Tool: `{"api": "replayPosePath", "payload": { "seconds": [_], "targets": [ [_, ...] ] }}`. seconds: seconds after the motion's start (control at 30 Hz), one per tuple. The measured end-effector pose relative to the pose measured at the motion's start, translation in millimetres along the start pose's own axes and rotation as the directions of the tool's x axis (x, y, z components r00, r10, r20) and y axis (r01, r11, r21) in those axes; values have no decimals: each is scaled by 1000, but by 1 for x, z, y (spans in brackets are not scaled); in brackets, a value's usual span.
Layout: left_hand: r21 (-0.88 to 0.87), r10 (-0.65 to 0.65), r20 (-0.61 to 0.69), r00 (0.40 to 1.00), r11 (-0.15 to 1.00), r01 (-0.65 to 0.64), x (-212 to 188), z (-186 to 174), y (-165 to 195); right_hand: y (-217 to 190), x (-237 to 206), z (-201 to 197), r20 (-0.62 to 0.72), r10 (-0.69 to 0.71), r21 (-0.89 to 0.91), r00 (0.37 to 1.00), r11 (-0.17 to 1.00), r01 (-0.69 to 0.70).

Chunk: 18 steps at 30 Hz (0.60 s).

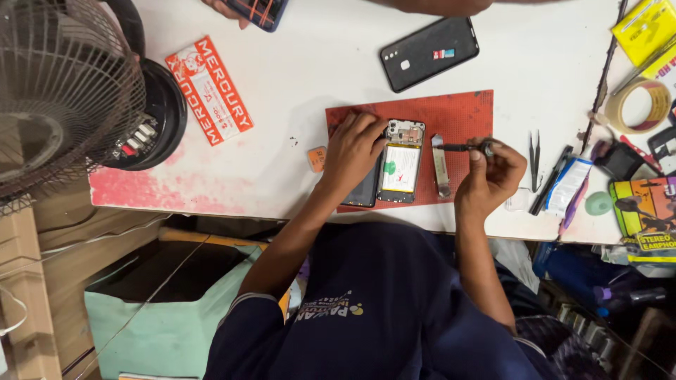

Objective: The person repairs a smartphone at a workbench. They unscrew and pry open the phone's back cover with a screwdriver, lift out the battery and internal components, handle small screws and parts with tweezers, place parts into a small container, and continue working on the opened phone with a tool in hand.

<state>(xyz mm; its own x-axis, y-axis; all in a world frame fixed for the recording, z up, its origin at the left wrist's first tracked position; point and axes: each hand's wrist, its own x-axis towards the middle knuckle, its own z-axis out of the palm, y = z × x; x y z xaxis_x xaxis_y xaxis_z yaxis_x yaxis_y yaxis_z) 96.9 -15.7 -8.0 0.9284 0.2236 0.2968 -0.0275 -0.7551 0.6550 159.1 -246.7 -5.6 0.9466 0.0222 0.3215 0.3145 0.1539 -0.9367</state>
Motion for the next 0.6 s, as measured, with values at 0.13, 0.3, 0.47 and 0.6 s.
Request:
{"api": "replayPosePath", "payload": {
  "seconds": [0.13, 0.3, 0.47, 0.6],
  "targets": [
    [49, -3, 55, 999, 999, 0, 12, 8, -1, -1, 5, 0, 26, -2, -9, 1000, 1000, 2],
    [10, -60, 101, 993, 998, 60, 14, 6, -5, 0, 13, 10, 77, -10, -34, 997, 999, 12],
    [2, -73, 99, 992, 997, 73, 13, 8, -2, 4, 20, 32, 225, 4, -56, 974, 998, 9],
    [9, -92, 89, 992, 996, 91, 12, 7, 1, 10, 25, 46, 297, 24, -63, 955, 998, -5]
  ]
}}
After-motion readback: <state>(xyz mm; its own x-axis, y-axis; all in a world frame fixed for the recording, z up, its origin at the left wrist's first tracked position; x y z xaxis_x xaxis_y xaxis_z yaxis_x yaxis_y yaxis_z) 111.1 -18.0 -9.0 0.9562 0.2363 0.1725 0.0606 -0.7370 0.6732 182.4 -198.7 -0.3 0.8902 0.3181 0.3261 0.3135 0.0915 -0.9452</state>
